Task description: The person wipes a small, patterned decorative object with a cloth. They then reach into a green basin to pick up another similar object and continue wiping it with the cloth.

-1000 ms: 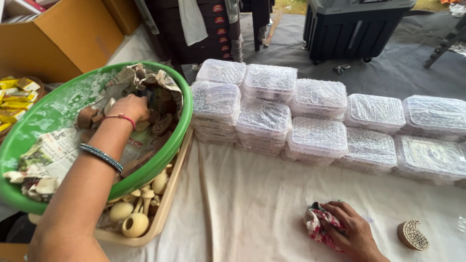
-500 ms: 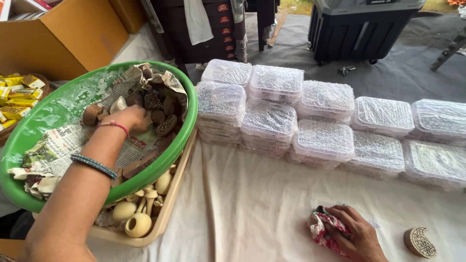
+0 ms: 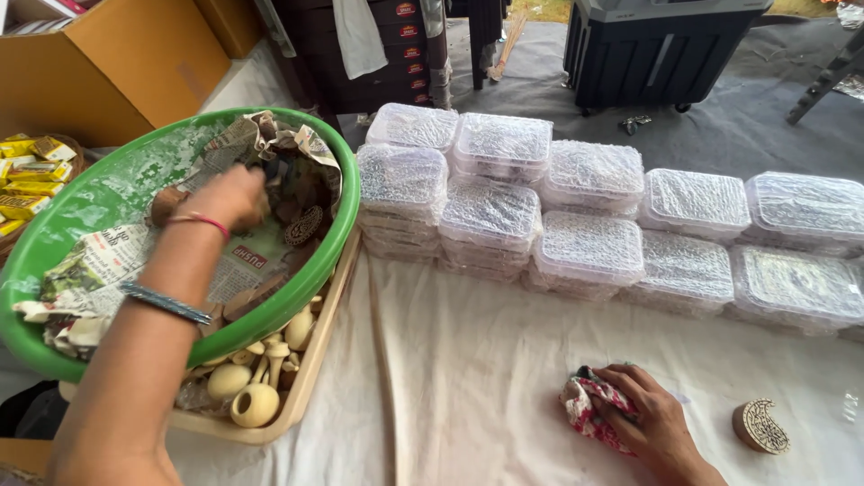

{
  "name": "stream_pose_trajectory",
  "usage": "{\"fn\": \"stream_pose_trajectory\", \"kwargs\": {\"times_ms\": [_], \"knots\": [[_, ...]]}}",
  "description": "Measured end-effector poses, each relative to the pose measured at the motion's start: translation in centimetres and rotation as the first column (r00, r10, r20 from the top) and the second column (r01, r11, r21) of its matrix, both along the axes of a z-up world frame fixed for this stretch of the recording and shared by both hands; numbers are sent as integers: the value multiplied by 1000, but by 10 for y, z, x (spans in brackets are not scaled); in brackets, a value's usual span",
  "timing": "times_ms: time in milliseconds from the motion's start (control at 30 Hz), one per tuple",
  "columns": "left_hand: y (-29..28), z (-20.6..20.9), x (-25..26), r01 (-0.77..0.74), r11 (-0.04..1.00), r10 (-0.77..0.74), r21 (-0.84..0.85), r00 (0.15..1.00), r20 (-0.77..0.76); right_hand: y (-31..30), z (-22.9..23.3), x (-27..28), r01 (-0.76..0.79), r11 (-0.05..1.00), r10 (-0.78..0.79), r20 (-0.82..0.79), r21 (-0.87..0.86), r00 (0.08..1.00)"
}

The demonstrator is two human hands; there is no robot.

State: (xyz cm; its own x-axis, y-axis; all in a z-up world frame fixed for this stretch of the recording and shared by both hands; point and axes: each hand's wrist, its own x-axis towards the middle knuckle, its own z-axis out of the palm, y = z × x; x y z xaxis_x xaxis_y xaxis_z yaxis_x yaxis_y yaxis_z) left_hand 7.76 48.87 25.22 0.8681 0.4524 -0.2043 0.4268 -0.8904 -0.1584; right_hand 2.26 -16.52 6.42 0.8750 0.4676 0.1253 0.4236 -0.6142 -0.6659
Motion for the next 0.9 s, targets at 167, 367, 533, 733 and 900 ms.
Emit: {"fn": "stream_pose_trajectory", "kwargs": {"times_ms": [167, 367, 533, 733, 900], "knots": [[-4, 56, -28, 178, 981, -162, -79, 971, 173, 4, 8, -5, 8, 1000, -8, 49, -2, 999], [-129, 107, -88, 339, 787, -89, -516, 889, 448, 8, 5, -11, -2, 992, 36, 260, -127, 965], [-222, 44, -102, 615, -83, 152, -784, 786, 600, 8, 29, -28, -98, 965, 218, 532, -245, 818], [-349, -102, -83, 437, -768, 254, -468, 879, 404, -23, -3, -41, -220, 953, 294, 452, -209, 842], [-422, -216, -50, 304, -808, 337, -504, 941, 26, -51, -19, -22, -9, 946, -62, 207, 324, 976]]}}
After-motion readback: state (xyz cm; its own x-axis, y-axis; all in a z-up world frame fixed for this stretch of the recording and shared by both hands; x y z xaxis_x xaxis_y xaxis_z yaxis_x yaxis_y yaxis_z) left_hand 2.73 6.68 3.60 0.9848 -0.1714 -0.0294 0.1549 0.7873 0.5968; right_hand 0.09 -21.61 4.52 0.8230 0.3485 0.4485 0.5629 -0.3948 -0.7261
